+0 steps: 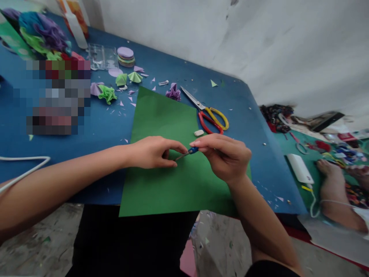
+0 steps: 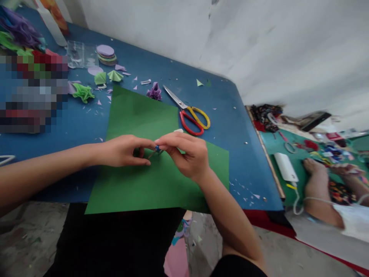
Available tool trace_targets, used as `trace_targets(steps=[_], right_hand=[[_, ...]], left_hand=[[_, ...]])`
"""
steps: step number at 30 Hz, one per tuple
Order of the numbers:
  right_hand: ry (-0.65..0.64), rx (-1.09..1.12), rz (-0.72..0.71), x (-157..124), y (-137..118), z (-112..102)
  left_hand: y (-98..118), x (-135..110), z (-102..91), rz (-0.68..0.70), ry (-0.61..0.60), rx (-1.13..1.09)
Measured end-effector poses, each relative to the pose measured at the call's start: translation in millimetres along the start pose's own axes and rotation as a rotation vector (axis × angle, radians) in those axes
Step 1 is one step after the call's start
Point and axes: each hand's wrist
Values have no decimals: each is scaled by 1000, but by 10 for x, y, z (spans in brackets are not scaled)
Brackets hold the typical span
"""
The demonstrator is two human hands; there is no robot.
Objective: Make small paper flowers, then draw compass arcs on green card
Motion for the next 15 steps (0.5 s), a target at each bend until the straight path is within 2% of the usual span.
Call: trace_targets(steps=[15], right_hand=[[-28, 19, -21, -7, 0, -23]], left_hand=[[-54, -1, 26, -16, 24, -20]])
Point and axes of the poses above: each hand's wrist, its own x-axis towards the middle knuckle, its own z-axis out of the palm, y = z × x, and after that the axes turned 12 degrees about z, right-handed
